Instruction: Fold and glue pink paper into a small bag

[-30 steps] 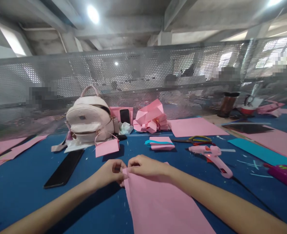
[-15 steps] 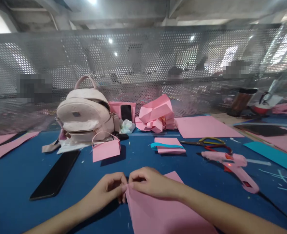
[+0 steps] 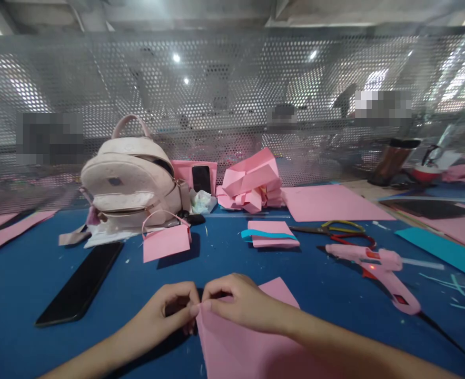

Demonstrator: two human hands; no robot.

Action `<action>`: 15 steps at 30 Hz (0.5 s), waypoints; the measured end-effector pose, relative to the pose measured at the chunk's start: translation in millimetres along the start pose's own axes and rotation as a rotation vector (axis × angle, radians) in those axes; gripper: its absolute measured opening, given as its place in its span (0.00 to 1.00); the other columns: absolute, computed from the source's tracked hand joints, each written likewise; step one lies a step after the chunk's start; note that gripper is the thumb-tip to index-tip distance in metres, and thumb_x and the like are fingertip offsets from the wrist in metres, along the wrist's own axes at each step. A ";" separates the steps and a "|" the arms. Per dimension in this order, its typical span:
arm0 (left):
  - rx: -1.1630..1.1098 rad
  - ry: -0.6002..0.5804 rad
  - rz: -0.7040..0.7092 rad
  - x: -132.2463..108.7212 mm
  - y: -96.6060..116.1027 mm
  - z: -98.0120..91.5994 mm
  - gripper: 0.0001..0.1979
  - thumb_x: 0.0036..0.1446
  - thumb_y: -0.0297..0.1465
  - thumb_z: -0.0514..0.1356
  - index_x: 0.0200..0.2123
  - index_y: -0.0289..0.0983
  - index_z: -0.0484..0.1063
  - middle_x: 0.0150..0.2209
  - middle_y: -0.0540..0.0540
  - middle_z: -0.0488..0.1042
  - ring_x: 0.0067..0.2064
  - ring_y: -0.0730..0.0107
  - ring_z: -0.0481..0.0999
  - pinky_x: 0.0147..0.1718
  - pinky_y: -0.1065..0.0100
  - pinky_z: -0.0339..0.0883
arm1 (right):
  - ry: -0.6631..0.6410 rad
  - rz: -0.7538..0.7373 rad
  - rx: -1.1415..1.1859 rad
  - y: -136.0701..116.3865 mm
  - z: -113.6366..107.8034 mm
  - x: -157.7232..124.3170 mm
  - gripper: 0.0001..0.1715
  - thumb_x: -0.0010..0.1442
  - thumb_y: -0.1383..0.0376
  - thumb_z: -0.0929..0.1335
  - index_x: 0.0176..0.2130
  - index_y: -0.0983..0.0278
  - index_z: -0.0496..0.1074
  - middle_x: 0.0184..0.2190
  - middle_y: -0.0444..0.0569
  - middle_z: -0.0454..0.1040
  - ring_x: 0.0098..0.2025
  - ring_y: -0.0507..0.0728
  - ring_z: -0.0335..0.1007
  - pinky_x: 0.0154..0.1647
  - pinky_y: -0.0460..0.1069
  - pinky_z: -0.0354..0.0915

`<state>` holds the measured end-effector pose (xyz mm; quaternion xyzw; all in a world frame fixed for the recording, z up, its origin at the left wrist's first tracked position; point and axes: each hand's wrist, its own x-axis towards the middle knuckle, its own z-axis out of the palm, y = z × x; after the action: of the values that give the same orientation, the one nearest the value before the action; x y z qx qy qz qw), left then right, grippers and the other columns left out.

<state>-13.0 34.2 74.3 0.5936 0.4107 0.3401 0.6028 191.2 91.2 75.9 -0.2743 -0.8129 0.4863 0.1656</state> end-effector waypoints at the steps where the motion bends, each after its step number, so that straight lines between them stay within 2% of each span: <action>1: -0.005 -0.001 0.005 0.2 -0.4 0.1 0.19 0.58 0.45 0.64 0.27 0.34 0.68 0.23 0.50 0.70 0.25 0.75 0.70 0.29 0.73 0.64 | 0.003 0.008 0.026 -0.7 -0.1 0.3 0.08 0.58 0.71 0.65 0.29 0.63 0.72 0.26 0.39 0.68 0.30 0.50 0.62 0.32 0.44 0.54; 6: -0.108 -0.013 0.032 5.9 -5.6 -2.6 0.19 0.59 0.46 0.63 0.30 0.35 0.67 0.25 0.50 0.72 0.27 0.74 0.73 0.27 0.73 0.68 | 0.050 0.045 0.148 -4.5 -2.3 4.1 0.10 0.61 0.65 0.65 0.28 0.64 0.69 0.27 0.41 0.68 0.31 0.52 0.61 0.33 0.45 0.56; 11: -0.222 -0.078 -0.026 10.5 -7.7 -5.5 0.23 0.50 0.46 0.70 0.33 0.36 0.65 0.25 0.50 0.75 0.26 0.73 0.76 0.26 0.74 0.67 | 0.127 0.060 0.189 -4.9 -3.9 7.4 0.12 0.61 0.62 0.65 0.27 0.64 0.65 0.25 0.41 0.63 0.28 0.51 0.57 0.29 0.45 0.53; 15: -0.187 -0.086 -0.082 7.7 1.1 -2.2 0.24 0.47 0.44 0.72 0.36 0.34 0.69 0.24 0.49 0.76 0.25 0.75 0.75 0.27 0.75 0.64 | 0.191 0.062 0.201 -7.0 -5.2 8.3 0.14 0.61 0.57 0.65 0.27 0.63 0.65 0.25 0.42 0.63 0.28 0.52 0.57 0.29 0.46 0.54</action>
<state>-11.6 42.1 74.8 0.5313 0.3748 0.3265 0.6860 185.4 97.2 84.5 -0.3264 -0.7317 0.5419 0.2539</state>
